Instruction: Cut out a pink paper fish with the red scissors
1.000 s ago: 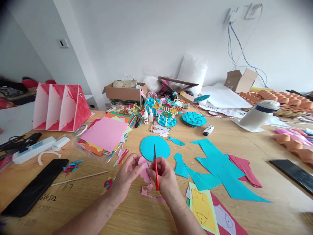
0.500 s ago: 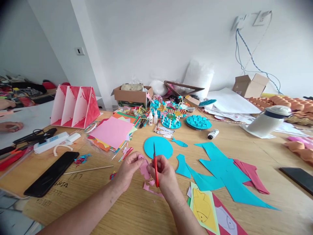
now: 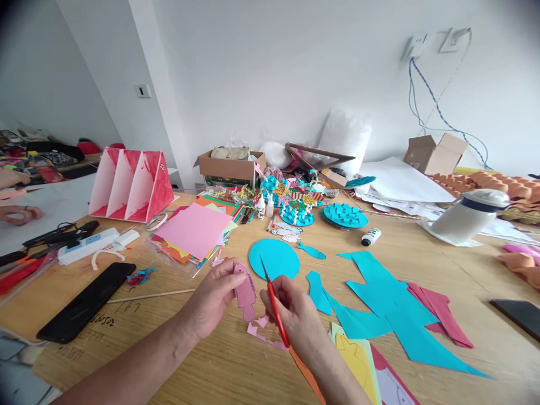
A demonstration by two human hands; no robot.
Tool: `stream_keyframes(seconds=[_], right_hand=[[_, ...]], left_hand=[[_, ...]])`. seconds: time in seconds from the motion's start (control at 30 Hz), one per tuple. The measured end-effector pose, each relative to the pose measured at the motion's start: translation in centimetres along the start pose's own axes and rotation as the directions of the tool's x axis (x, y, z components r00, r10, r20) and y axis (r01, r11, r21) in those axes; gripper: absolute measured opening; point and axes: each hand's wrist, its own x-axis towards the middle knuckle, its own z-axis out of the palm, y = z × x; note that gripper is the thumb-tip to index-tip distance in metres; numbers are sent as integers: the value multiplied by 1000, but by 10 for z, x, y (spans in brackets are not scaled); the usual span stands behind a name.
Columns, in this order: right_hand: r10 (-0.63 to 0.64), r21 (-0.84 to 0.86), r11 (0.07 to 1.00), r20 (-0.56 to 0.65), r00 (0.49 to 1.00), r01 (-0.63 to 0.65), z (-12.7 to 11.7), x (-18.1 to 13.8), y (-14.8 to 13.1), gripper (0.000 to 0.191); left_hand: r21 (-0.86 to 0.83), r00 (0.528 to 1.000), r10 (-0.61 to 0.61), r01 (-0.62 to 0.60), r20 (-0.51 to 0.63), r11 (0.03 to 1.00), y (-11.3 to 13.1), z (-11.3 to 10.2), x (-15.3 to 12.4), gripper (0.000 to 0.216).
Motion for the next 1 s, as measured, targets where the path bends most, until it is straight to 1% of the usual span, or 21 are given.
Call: stream_keyframes(seconds=[0.1, 0.23, 0.37, 0.43, 0.5, 0.6, 0.67, 0.83, 0.93, 1.0], right_hand=[[19, 11, 1000, 33, 999, -19, 7, 2, 7, 25], [52, 98, 993, 89, 995, -61, 12, -4, 14, 33], [63, 132, 988, 164, 984, -85, 12, -21, 13, 36], [73, 182, 978, 141, 987, -99, 12, -30, 13, 38], [65, 272, 958, 92, 994, -88, 12, -38, 13, 37], [54, 397, 917, -51, 997, -29, 10, -43, 13, 30], [68, 414, 910, -125, 990, -10, 9, -42, 10, 27], [69, 452, 892, -178, 982, 20, 10, -34, 3, 29], [77, 475, 879, -231, 970, 43, 13, -31, 0, 34], [75, 467, 883, -222, 972, 39, 13, -31, -1, 34]], left_hand=[[21, 1000, 9, -9, -2, 1000, -1, 0, -3, 16], [164, 1000, 11, -7, -26, 986, 2, -1, -7, 17], [214, 999, -33, 28, 20, 977, 11, 4, -12, 20], [239, 997, -55, 41, 52, 970, 15, 6, -14, 21], [263, 995, -75, 57, 62, 963, 17, 9, -15, 21], [281, 992, -107, 85, 66, 956, 16, 12, -16, 21], [293, 990, -120, 92, 79, 952, 13, 15, -16, 20], [269, 983, -131, 92, 130, 959, 8, 22, -14, 15], [285, 986, -108, 69, 124, 956, 7, 24, -13, 15], [308, 989, -94, 55, 115, 950, 7, 23, -13, 17]])
